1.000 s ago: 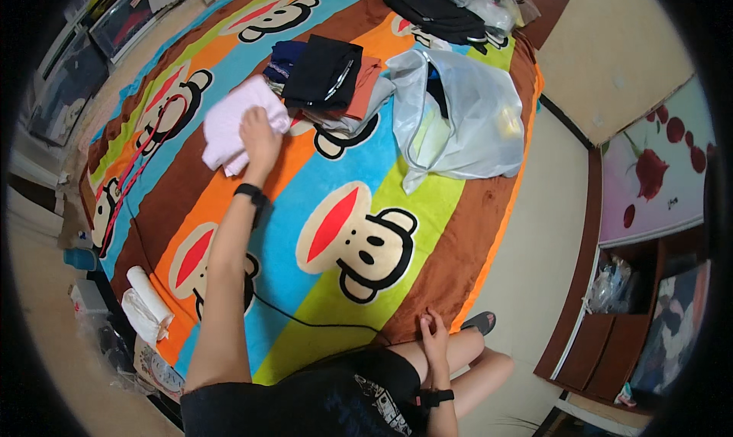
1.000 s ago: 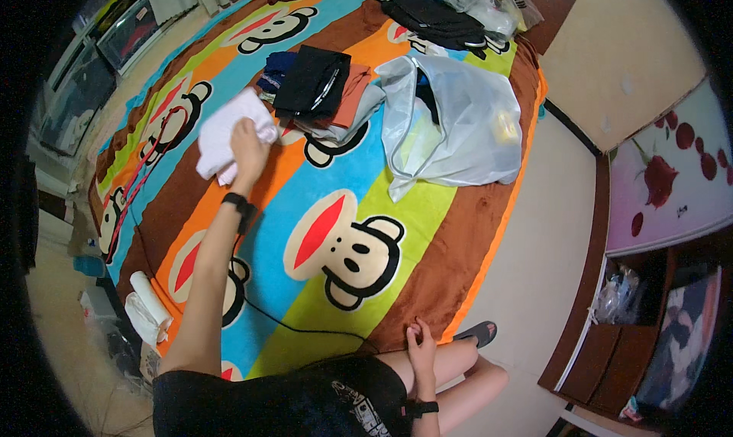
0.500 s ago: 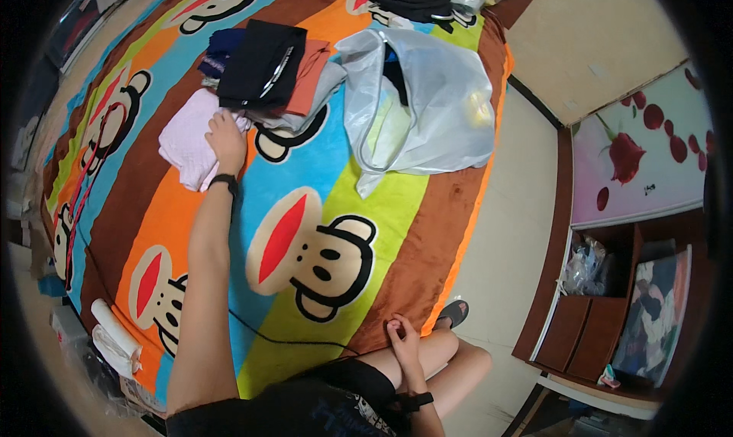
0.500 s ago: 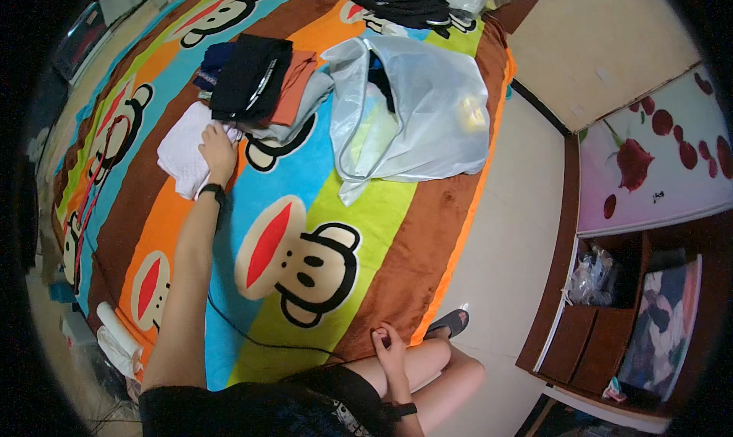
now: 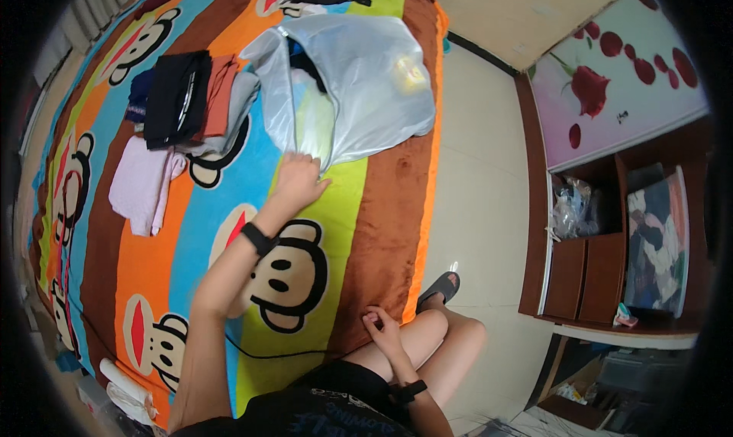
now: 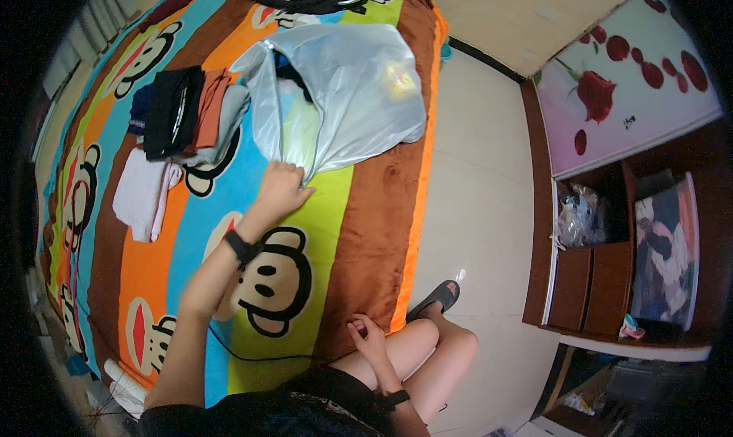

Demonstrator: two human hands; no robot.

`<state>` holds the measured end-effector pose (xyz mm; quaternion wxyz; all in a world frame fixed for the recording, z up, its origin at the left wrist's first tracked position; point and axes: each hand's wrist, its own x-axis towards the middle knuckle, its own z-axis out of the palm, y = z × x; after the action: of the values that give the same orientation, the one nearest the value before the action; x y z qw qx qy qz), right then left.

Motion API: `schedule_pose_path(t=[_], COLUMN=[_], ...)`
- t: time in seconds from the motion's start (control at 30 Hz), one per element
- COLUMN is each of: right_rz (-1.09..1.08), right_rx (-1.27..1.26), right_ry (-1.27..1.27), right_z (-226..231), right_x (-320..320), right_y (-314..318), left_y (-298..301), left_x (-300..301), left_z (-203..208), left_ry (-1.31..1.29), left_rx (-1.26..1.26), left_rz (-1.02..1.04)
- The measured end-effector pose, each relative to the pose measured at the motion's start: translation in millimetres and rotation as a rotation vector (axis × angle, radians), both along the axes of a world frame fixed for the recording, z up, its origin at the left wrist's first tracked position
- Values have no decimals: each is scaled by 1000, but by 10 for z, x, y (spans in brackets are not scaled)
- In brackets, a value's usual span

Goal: Folding clothes and organizing items from a bag on a bed.

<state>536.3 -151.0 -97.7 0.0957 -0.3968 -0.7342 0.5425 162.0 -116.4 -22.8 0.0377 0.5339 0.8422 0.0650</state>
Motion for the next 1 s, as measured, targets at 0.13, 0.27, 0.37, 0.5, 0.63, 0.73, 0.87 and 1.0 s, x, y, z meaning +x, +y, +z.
schedule_pose_path(t=[0.13,0.27,0.37,0.5,0.63,0.73,0.87,1.0], right_rz=[-3,0,40,0,-260,-331,-2,426], right_rx=[-20,28,62,-4,213,249,445,642], right_ry=[-13,15,20,93,212,315,198,-202], right_z=[40,62,89,236,628,1249,1834,1598], right_x=[-24,3,39,75,116,-11,-253,-224], right_y=[-10,21,2,-96,-131,-99,-326,-796], left_y=[113,-16,-199,-602,-1190,-1704,-2318,-2537], left_x=[294,752,1056,1478,1941,2310,2839,3093], left_z=[-466,-94,286,707,1049,1231,1459,1517], left_ry=[99,-99,-122,-148,-240,-294,-373,-503], left_rx=[253,317,343,314,184,49,-160,-375], left_rz=[91,121,34,-28,-103,-250,-501,-644])
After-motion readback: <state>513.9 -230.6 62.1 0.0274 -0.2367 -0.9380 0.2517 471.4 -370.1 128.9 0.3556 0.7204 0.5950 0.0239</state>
